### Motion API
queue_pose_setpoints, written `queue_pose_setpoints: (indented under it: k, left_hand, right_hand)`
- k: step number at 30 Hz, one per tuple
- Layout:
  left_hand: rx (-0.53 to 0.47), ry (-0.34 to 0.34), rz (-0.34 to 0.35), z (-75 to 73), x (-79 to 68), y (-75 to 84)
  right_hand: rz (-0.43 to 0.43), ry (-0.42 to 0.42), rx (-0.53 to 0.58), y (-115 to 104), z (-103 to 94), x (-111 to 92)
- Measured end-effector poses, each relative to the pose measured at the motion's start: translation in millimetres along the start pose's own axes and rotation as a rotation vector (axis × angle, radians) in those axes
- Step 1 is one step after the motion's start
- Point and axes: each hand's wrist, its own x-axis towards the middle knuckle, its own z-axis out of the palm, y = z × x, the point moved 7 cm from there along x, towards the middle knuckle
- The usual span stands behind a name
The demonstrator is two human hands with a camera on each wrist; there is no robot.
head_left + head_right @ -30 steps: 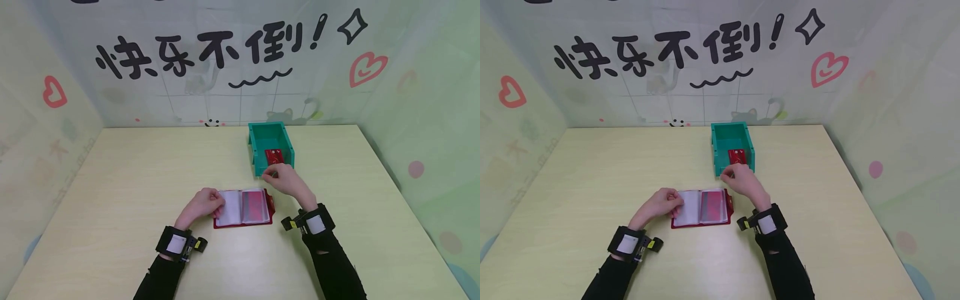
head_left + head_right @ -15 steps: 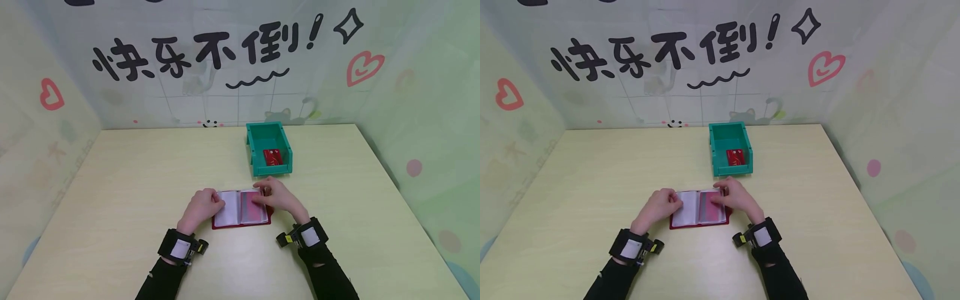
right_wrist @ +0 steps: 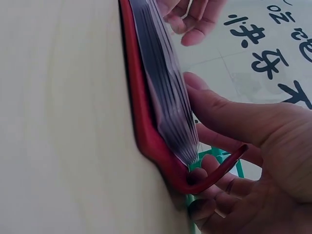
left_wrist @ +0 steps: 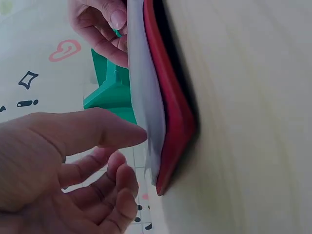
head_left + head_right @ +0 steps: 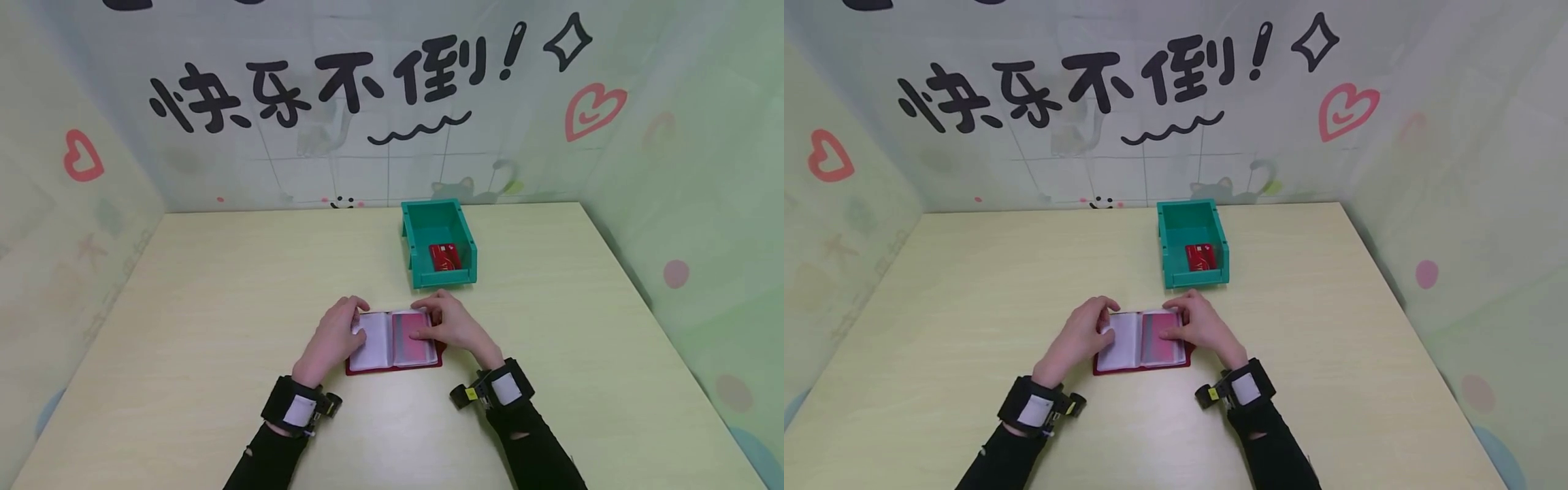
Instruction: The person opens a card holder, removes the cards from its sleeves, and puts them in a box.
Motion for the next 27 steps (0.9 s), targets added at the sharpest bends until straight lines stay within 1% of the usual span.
queue_pose_setpoints:
  k: [3, 5, 8, 10, 13, 17, 19, 24, 27]
  left_hand:
    - [-0.029, -0.032, 0.110, 4.5, -0.2, 9.7]
    - [-0.047, -0.068, 0.157, 8.1, -0.4, 13.5]
    - [-0.043, -0.137, 0.201, 13.9, -0.4, 16.0]
    - [-0.023, -0.180, 0.207, 17.9, -0.5, 16.1]
    - [0.024, -0.210, 0.206, 22.4, -1.3, 16.8]
    - [0.080, -0.216, 0.199, 26.5, -2.4, 19.8]
    - [0.092, -0.219, 0.196, 28.1, -3.3, 22.0]
    - [0.091, -0.222, 0.182, 29.4, -5.2, 25.0]
    - [0.090, -0.218, 0.177, 29.9, -5.0, 24.0]
  right_hand:
    - [-0.008, 0.018, 0.002, -1.1, -0.8, 0.3]
    - [-0.018, 0.028, 0.000, -1.2, -1.2, 1.1]
    - [-0.026, 0.040, -0.003, 0.0, -1.4, 2.3]
    - [-0.026, 0.045, -0.003, 0.7, -1.3, 2.4]
    - [-0.021, 0.049, 0.001, 1.4, -0.7, 2.7]
    - [-0.013, 0.053, 0.007, 1.6, 0.0, 2.2]
    - [-0.007, 0.055, 0.017, 2.2, 0.3, 1.9]
    - [0.010, 0.064, 0.048, 6.3, 1.4, 2.9]
    - [0.017, 0.065, 0.058, 7.7, 1.7, 3.5]
